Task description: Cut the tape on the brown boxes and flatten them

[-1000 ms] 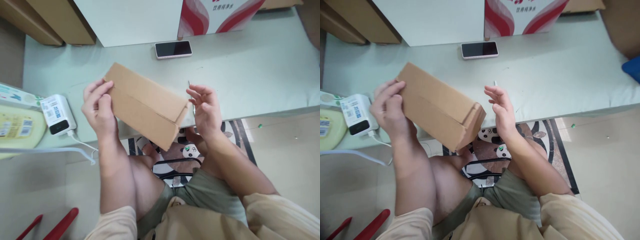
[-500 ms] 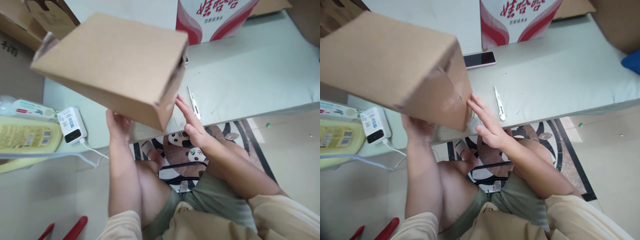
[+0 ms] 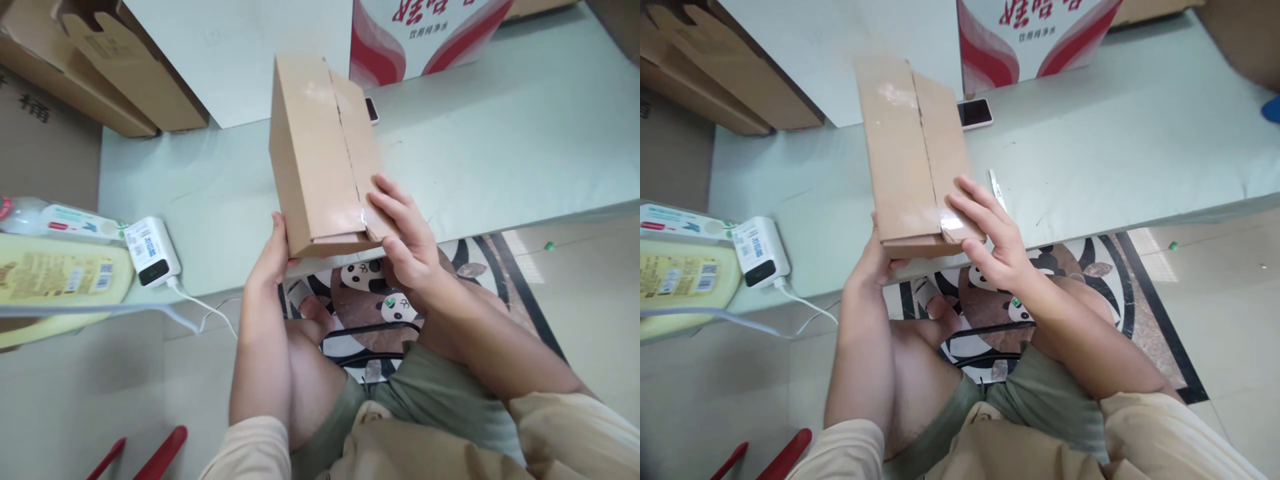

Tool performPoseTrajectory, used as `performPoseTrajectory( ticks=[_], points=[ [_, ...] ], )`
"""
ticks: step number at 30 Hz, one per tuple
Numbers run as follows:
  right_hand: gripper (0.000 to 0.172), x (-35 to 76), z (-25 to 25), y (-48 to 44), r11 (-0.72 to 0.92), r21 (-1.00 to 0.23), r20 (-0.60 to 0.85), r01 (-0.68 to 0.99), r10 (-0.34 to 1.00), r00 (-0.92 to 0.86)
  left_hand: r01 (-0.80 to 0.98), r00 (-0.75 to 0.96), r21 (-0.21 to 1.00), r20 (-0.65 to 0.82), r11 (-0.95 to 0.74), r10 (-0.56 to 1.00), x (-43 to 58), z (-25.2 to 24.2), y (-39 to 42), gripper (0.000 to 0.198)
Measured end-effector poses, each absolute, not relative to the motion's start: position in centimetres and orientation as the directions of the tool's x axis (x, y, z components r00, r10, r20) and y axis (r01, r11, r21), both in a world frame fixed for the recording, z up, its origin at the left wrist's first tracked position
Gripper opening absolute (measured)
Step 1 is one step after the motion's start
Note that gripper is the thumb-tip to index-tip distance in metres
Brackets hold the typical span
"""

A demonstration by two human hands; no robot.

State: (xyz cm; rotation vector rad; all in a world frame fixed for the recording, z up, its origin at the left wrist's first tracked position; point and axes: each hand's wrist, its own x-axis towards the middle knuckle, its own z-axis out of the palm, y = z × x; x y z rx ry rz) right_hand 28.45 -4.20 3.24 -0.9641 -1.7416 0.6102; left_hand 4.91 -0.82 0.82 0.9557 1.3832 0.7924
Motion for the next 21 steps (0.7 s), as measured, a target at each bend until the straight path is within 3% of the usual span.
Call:
performPoseTrajectory(
  ticks=[5, 10, 13, 15, 16, 18, 20, 21],
  points=[
    [0.048, 28.6, 3.1, -3.9, 0.524, -0.793, 0.51, 0.311, 0.85, -0.132, 0.155, 0.212, 0.844, -0.537, 0.514, 0.817, 5.0, 2.1, -1.3, 0.091],
    [0.044, 28.7, 2.7, -3.3, 0.505, -0.809, 0.483, 0.303, 0.863, -0.148, 0.458, 0.152, 0.823, -0.444, 0.335, 0.883, 4.1, 0.6, -0.5, 0.07],
    [0.042, 28.1, 2.4, -3.2, 0.54, -0.787, 0.503, 0.298, 0.842, -0.197, 0.452, -0.186, 0.872, -0.114, 0.188, 0.976, 3.7, 0.5, -0.2, 0.044],
    [0.042, 27.5, 2.2, -3.4, 0.583, -0.763, 0.525, 0.28, 0.811, -0.259, 0.328, -0.4, 0.944, 0.178, -0.041, 0.899, 3.6, 1.4, -0.5, 0.049],
    [0.042, 27.3, 2.2, -3.4, 0.6, -0.753, 0.531, 0.269, 0.796, -0.29, 0.242, -0.388, 0.951, 0.276, -0.192, 0.879, 3.6, 1.9, -0.8, 0.056],
    [0.043, 26.9, 2.3, -3.6, 0.611, -0.748, 0.524, 0.26, 0.783, -0.335, 0.179, -0.198, 0.901, 0.426, -0.395, 0.883, 3.8, 3.0, -1.4, 0.059],
    [0.044, 26.8, 2.4, -3.7, 0.588, -0.759, 0.491, 0.277, 0.798, -0.349, 0.321, 0.027, 0.759, 0.59, -0.566, 0.807, 4.1, 3.5, -1.8, 0.044],
    [0.044, 26.8, 2.4, -3.6, 0.577, -0.764, 0.478, 0.288, 0.807, -0.347, 0.367, 0.131, 0.708, 0.603, -0.604, 0.787, 4.2, 3.4, -1.9, 0.038]
  ],
)
